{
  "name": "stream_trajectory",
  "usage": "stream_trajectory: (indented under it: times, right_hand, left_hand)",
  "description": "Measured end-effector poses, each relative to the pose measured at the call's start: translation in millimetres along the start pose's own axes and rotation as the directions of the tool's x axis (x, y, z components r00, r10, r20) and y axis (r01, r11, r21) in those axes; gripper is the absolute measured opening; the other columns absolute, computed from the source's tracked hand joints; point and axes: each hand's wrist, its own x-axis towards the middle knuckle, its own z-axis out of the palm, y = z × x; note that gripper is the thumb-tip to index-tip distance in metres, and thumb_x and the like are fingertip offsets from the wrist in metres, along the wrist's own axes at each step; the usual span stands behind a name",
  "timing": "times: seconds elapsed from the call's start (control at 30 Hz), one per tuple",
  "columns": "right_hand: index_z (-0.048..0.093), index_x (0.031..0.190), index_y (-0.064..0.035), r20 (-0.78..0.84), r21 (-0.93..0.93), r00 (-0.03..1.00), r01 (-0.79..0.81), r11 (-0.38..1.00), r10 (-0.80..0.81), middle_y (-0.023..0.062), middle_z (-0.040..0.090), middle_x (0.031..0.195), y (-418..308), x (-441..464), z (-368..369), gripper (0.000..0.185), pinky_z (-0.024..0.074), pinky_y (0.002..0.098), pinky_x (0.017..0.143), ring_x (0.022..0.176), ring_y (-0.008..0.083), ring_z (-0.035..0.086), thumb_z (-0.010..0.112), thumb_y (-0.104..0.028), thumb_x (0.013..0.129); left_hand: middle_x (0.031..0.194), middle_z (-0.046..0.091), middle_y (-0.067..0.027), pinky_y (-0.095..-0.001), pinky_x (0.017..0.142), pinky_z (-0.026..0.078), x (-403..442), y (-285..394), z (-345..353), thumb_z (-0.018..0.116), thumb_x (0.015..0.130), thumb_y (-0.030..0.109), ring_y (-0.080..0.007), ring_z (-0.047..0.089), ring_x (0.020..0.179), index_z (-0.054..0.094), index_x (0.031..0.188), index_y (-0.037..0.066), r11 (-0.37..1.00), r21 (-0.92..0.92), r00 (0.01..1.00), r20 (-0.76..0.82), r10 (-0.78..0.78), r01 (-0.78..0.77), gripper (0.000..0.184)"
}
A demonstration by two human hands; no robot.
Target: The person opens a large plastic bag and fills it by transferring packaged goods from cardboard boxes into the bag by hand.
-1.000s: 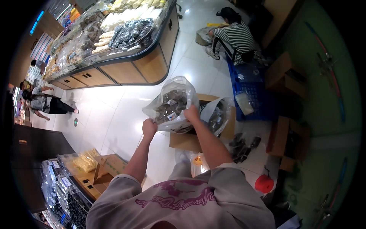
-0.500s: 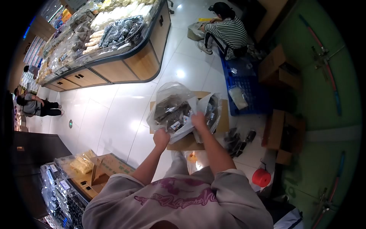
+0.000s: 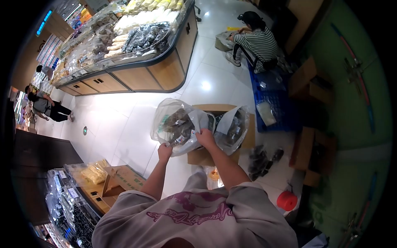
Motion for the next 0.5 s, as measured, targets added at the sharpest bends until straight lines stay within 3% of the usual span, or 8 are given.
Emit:
stream_trajectory:
  times: [0.13, 0.2, 0.23, 0.3, 0.37, 0.43, 0.47, 0.5]
  right_hand:
    - [0.062, 0.079, 0.0022, 0.086, 0.040, 0.994, -0.069, 0.997, 0.065, 0.0215, 0.063, 0.077, -23, -16, -15, 0.045, 0.0473, 0.0413, 0.070, 0.077, 0.0358, 0.062, 0.065, -0.042, 0.074]
    - [0.059, 0.075, -0.0013, -0.108, 0.025, 0.992, -0.070, 0.997, 0.073, 0.0108, 0.060, 0.065, -12, -29, -15, 0.054, 0.0468, 0.0357, 0.061, 0.062, 0.0230, 0.058, 0.064, -0.055, 0.074]
    - [0.059, 0.075, -0.0013, -0.114, 0.023, 0.990, -0.078, 0.997, 0.080, 0.0108, 0.060, 0.065, -2, -39, -19, 0.054, 0.0468, 0.0357, 0.061, 0.062, 0.0230, 0.058, 0.064, -0.055, 0.074]
    - [0.056, 0.076, -0.0010, -0.056, 0.191, 0.998, -0.010, 0.982, 0.021, 0.0071, 0.057, 0.063, 28, -65, -35, 0.052, 0.0446, 0.0323, 0.056, 0.057, 0.0190, 0.055, 0.061, -0.052, 0.078]
    - [0.056, 0.075, -0.0021, 0.154, 0.169, 0.968, -0.225, 0.959, 0.200, 0.0056, 0.055, 0.062, 70, -92, -56, 0.047, 0.0428, 0.0310, 0.050, 0.054, 0.0168, 0.054, 0.057, -0.049, 0.082]
    - [0.056, 0.075, -0.0026, 0.209, 0.182, 0.875, -0.474, 0.861, 0.437, 0.0058, 0.054, 0.059, 78, -140, -91, 0.045, 0.0423, 0.0307, 0.044, 0.047, 0.0154, 0.052, 0.055, -0.047, 0.083]
    - [0.057, 0.077, -0.0031, 0.252, 0.254, 0.810, -0.583, 0.772, 0.529, 0.0066, 0.054, 0.059, 158, -156, -82, 0.041, 0.0415, 0.0321, 0.039, 0.041, 0.0173, 0.050, 0.054, -0.044, 0.084]
    - [0.056, 0.081, -0.0029, 0.239, 0.207, 0.783, -0.619, 0.758, 0.575, 0.0088, 0.054, 0.061, 199, -182, -91, 0.039, 0.0413, 0.0326, 0.038, 0.039, 0.0199, 0.049, 0.057, -0.042, 0.082]
  left_hand:
    - [0.087, 0.064, -0.0236, -0.0433, 0.071, 0.050, -3, -12, -16, 0.066, 0.065, 0.034, -0.0347, 0.063, 0.082, 0.060, 0.095, -0.007, 0.989, -0.127, 0.992, 0.112, -0.059, 0.073, 0.051]
    - [0.081, 0.063, -0.0197, -0.0434, 0.058, 0.051, -21, 11, -53, 0.069, 0.063, 0.048, -0.0307, 0.062, 0.075, 0.058, 0.096, -0.010, 0.866, -0.322, 0.915, 0.263, -0.307, 0.383, 0.068]
    - [0.079, 0.060, -0.0179, -0.0428, 0.048, 0.048, -19, 1, -58, 0.069, 0.064, 0.054, -0.0283, 0.058, 0.067, 0.055, 0.101, -0.009, 0.814, -0.387, 0.898, 0.271, -0.348, 0.432, 0.075]
    - [0.088, 0.057, -0.0175, -0.0433, 0.054, 0.048, -22, -17, -73, 0.060, 0.068, 0.063, -0.0277, 0.056, 0.072, 0.051, 0.110, -0.007, 0.732, -0.510, 0.889, 0.323, -0.323, 0.452, 0.082]
    - [0.096, 0.054, -0.0161, -0.0426, 0.060, 0.048, -28, -34, -82, 0.051, 0.071, 0.070, -0.0267, 0.054, 0.080, 0.044, 0.119, -0.003, 0.625, -0.606, 0.871, 0.328, -0.367, 0.492, 0.088]
    - [0.102, 0.051, -0.0152, -0.0424, 0.065, 0.046, -34, -64, -80, 0.040, 0.073, 0.077, -0.0258, 0.052, 0.085, 0.031, 0.131, 0.002, 0.520, -0.676, 0.846, 0.331, -0.419, 0.522, 0.095]
    - [0.103, 0.052, -0.0164, -0.0431, 0.067, 0.046, -35, -85, -72, 0.037, 0.074, 0.078, -0.0268, 0.054, 0.086, 0.033, 0.129, 0.002, 0.467, -0.723, 0.847, 0.327, -0.419, 0.510, 0.093]
    - [0.101, 0.055, -0.0172, -0.0425, 0.067, 0.047, -40, -100, -66, 0.033, 0.079, 0.074, -0.0273, 0.056, 0.084, 0.035, 0.126, 0.003, 0.451, -0.733, 0.842, 0.313, -0.441, 0.509, 0.085]
